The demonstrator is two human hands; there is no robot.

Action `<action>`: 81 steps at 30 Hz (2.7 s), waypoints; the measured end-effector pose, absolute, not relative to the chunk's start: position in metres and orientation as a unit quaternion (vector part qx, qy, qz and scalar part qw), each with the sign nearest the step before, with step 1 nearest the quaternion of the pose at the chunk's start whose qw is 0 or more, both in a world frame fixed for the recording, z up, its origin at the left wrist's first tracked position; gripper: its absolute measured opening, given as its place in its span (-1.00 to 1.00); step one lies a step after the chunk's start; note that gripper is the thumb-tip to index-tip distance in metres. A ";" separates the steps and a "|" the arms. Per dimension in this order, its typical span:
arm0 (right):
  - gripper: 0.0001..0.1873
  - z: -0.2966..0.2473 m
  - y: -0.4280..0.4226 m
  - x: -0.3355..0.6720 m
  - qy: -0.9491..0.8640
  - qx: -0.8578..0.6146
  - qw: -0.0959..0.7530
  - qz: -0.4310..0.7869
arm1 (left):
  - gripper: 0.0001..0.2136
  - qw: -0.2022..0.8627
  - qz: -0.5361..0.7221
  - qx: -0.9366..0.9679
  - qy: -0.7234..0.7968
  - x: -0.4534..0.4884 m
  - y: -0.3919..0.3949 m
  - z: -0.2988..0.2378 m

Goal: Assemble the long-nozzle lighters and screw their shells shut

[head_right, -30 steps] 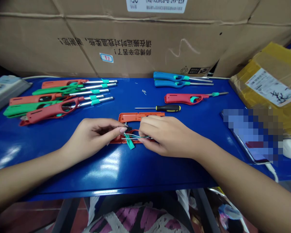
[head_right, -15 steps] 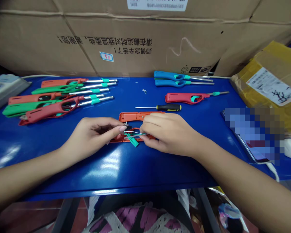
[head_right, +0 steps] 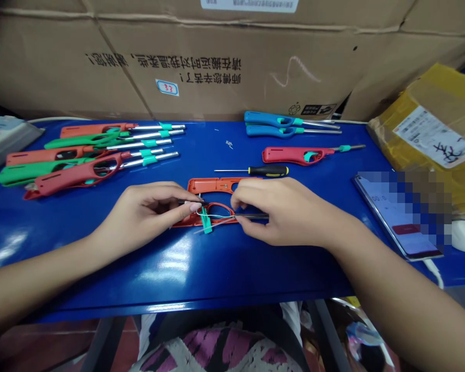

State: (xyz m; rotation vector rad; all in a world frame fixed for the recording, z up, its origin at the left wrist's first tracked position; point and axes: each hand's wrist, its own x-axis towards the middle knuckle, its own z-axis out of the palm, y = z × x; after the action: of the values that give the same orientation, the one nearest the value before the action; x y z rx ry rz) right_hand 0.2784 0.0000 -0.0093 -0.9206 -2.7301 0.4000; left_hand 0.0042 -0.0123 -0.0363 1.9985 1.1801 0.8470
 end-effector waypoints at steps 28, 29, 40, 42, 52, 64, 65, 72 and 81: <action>-0.78 -0.009 -0.001 0.286 -0.948 -0.300 0.109 0.018 | -0.82 0.382 0.303 0.752 0.443 0.003 -0.014 -0.034; -0.78 -0.010 -0.002 0.283 -0.945 -0.298 0.132 0.007 | -0.83 0.385 0.304 0.749 0.445 0.004 -0.013 -0.035; -0.66 -0.035 -0.017 0.241 -0.932 -0.283 0.224 0.020 | -0.83 0.398 0.304 0.736 0.456 0.005 -0.016 -0.037; -0.63 -0.039 -0.020 0.238 -0.928 -0.301 0.219 0.017 | -0.82 0.412 0.302 0.722 0.466 0.005 -0.015 -0.037; -0.72 -0.045 -0.028 0.229 -0.911 -0.339 0.235 0.012 | -0.83 0.463 0.311 0.689 0.463 0.008 -0.015 -0.036; -0.88 -0.044 -0.027 0.227 -0.900 -0.312 0.257 0.163 | -0.85 0.409 0.317 0.728 0.450 0.006 -0.012 -0.037; -0.88 -0.044 -0.028 0.227 -0.904 -0.309 0.251 0.158 | -0.85 0.410 0.316 0.727 0.451 0.006 -0.012 -0.037; -0.81 -0.044 -0.031 0.228 -0.881 -0.378 0.263 0.104 | -0.83 0.408 0.313 0.729 0.452 0.007 -0.012 -0.037; -0.75 -0.049 -0.029 0.226 -0.887 -0.373 0.265 0.064 | -0.86 0.427 0.325 0.718 0.443 0.008 -0.014 -0.035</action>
State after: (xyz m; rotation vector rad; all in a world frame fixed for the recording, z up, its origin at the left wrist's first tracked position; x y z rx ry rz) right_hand 0.2264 -0.0289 -0.0487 -1.0071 -2.3971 0.1726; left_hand 0.0080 -0.0139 -0.0348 1.7935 1.1072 0.8123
